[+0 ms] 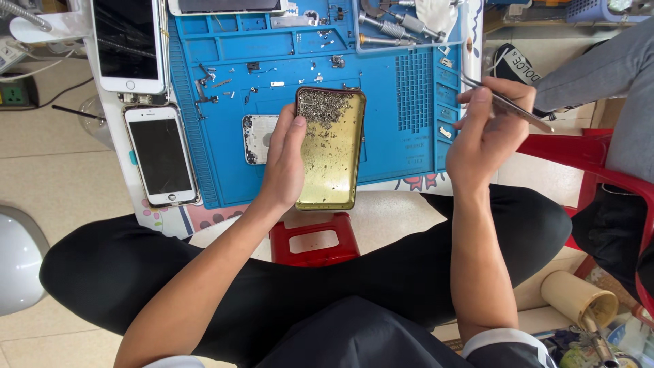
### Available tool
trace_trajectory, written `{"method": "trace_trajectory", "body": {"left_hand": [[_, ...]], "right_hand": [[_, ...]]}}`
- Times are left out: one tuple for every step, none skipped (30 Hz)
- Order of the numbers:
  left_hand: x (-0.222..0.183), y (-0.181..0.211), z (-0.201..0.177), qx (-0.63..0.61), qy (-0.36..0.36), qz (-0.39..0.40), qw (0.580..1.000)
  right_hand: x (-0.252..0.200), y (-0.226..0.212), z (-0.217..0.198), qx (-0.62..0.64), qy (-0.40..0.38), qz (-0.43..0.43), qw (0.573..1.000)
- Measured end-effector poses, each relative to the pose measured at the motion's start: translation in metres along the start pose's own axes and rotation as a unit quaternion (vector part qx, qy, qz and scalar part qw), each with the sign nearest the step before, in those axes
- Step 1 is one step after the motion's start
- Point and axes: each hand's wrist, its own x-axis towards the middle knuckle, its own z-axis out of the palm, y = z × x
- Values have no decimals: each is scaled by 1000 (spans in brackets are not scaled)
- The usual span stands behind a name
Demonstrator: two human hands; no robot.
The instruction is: The person uses tweezers to pick up small screws from a gold-colored tray and places them onto a blue work mat. They then use a screwdriver to tighten screws on a disassembled smartphone motherboard and other components laid out on the mat.
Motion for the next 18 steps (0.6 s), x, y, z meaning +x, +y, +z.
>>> {"method": "trace_trajectory", "body": {"left_hand": [[0,0,1,0,-2,2,1000],[0,-1,1,-18,-6,6,1000],[0,-1,1,-37,-10,10,999],[0,2,3,-38,-10,9,999],[0,4,4,-52,-11,20,998],[-2,7,4,-65,-12,27,997],[-5,3,4,-66,-12,24,997],[-2,1,3,-38,8,-35,999],[0,0,3,-11,28,-94,995],[0,2,2,-9,25,-91,995],[1,3,2,-2,29,-124,992],[1,4,3,2,33,-157,987],[1,7,4,2,31,-154,988],[0,10,5,17,24,-125,992],[-1,12,6,31,18,-95,995],[-5,20,6,27,18,-96,995],[-9,29,6,20,24,-40,999],[-10,38,8,12,25,18,999]], "right_hand": [[0,-1,0,-1,2,-1,1000],[0,-3,0,8,9,-15,1000],[1,-4,0,18,16,-28,999],[4,-4,-1,17,16,-29,999],[7,-4,-2,43,22,-62,997],[8,-4,-4,70,27,-93,993],[5,0,-8,69,26,-90,993],[7,4,-10,55,27,-57,996],[8,9,-14,41,29,-24,998],[9,9,-14,41,33,-25,998],[9,9,-14,48,42,-30,998],[10,9,-15,53,49,-37,997],[10,5,-15,51,52,-40,997],[10,0,-15,58,62,-48,995],[9,-4,-15,66,71,-57,994],[8,5,-14,64,68,-58,994],[6,13,-13,70,79,-82,991],[7,23,-14,72,92,-107,987]]}}
